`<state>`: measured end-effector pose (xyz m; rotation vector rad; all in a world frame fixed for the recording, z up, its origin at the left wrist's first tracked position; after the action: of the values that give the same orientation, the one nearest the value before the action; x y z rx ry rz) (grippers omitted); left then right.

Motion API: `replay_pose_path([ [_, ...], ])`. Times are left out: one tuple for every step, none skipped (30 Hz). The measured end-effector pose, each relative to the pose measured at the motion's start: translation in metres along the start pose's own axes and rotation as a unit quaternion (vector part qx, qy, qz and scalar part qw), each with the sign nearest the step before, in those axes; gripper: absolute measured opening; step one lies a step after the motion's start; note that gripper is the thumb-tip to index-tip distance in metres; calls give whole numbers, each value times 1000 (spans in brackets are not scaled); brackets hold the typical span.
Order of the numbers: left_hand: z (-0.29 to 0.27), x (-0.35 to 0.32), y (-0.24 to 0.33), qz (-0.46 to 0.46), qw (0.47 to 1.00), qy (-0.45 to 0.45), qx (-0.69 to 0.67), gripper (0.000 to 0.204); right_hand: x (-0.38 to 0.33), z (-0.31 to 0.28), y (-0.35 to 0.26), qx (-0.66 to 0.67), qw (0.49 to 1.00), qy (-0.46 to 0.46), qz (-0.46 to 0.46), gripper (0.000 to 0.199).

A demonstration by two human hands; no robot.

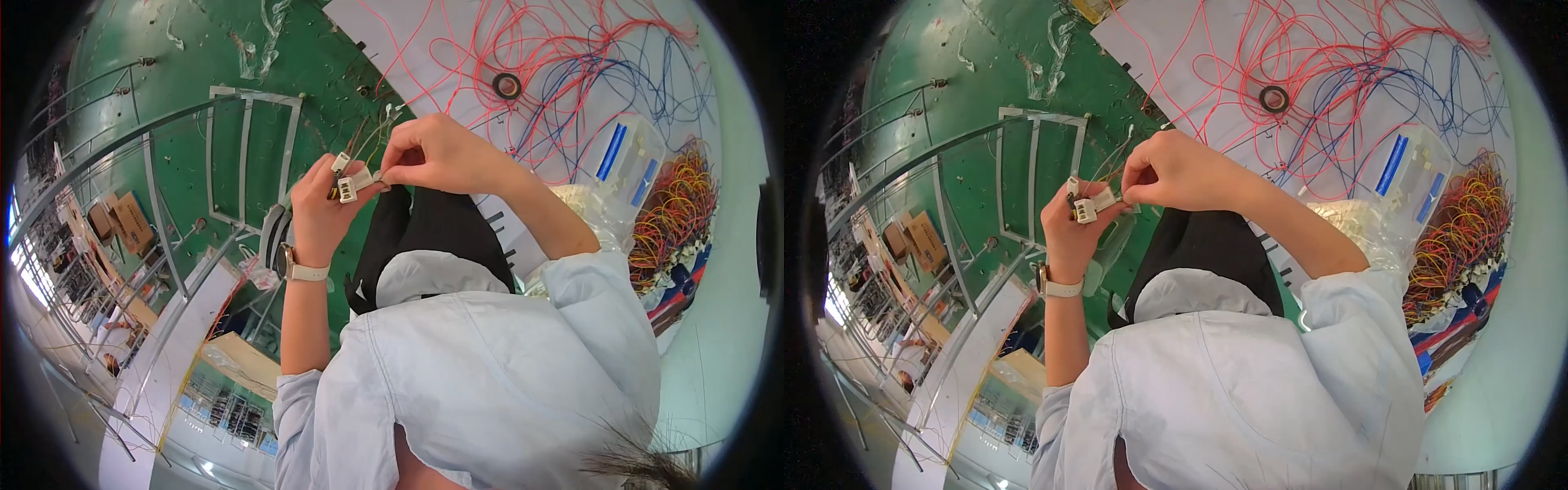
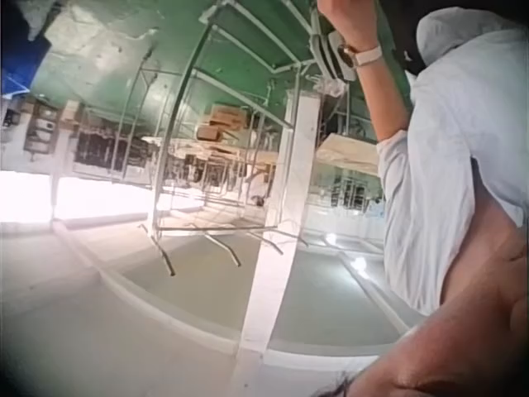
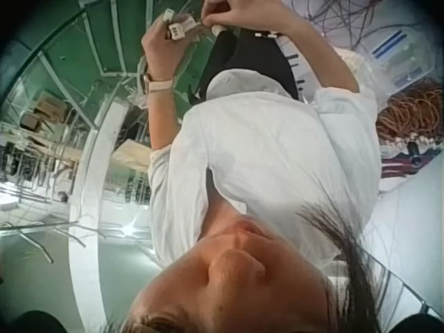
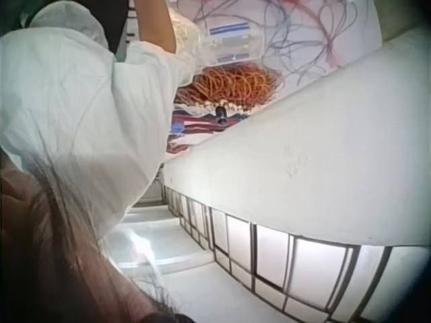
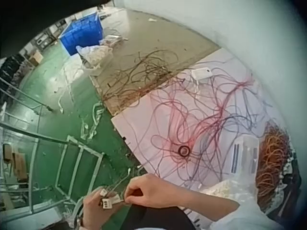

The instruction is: Assembling a wire harness by inserting wires into connectors and securing them with electrical tape.

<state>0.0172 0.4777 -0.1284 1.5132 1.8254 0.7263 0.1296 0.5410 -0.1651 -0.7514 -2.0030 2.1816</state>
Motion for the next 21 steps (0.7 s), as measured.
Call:
replay_pose_path([
  [5, -2, -5, -23, 998, -19, -59, 34, -4, 0, -2, 10, 1000, -2, -15, 13],
  [6, -4, -5, -20, 998, -22, -57, 34, -7, 1, -5, 20, 999, -3, -29, 12],
  [10, -7, -8, -29, 997, -33, -70, 34, -8, 0, -5, 22, 999, 0, -30, 12],
  [14, -8, -10, -38, 995, -43, -83, 35, -9, 1, -5, 22, 999, -17, -28, 11],
  [16, -10, -9, -37, 995, -45, -81, 35, -10, 4, -5, 23, 999, -35, -27, 10],
  [16, -11, -10, -46, 993, -37, -102, 35, -12, 4, -7, 24, 999, -33, -27, 10],
  [16, -13, -12, -55, 991, -28, -122, 35, -14, 0, -13, 9, 999, -1, -41, 10],
  [19, -15, -14, -54, 991, -30, -122, 35, -17, -2, -18, -6, 998, 30, -56, 10],
  [19, -16, -20, -58, 988, -5, -144, 33, -19, 5, -16, -6, 998, 32, -55, 10],
  [16, -15, -21, -62, 984, 18, -167, 32, -24, 4, -24, -46, 987, 100, -116, 11],
  [17, -15, -19, -74, 978, 12, -195, 27, -34, 2, -36, -86, 966, 168, -174, 12],
  [17, -15, -12, -72, 978, 10, -195, 27, -37, 4, -37, -79, 965, 176, -178, 12],
  [19, -18, -10, -85, 969, 13, -234, 26, -38, 2, -38, -79, 965, 176, -179, 12],
  [22, -21, -10, -97, 957, 17, -272, 25, -34, 3, -30, -34, 981, 132, -139, 12],
  [24, -21, -8, -96, 957, 17, -272, 25, -30, 7, -20, 10, 991, 88, -98, 13],
  [28, -22, -9, -111, 947, 18, -302, 25, -31, 4, -16, 10, 991, 89, -97, 13],
  [32, -22, -12, -125, 935, 18, -333, 26, -30, 5, -2, 45, 995, 70, -58, 13],
  [33, -22, -13, -125, 934, 17, -333, 26, -29, 8, 10, 79, 995, 51, -19, 14],
  [28, -21, -11, -99, 950, 26, -296, 25, -30, 8, 13, 79, 995, 50, -18, 14],
  [24, -20, -7, -73, 963, 34, -257, 25, -31, 7, 11, 56, 997, 52, -32, 15],
  [25, -19, -6, -74, 963, 34, -258, 25, -32, 7, 9, 32, 997, 54, -47, 16],
])
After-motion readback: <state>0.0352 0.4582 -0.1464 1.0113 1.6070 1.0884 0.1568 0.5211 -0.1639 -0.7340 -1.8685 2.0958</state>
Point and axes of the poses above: each hand's wrist, its own x-axis towards the middle knuckle, its own z-axis out of the palm, y = z × x, the point moved 10 cm from there along x, towards the middle knuckle, and after that the axes turned 4 degrees about -y, right-handed, at the moved point
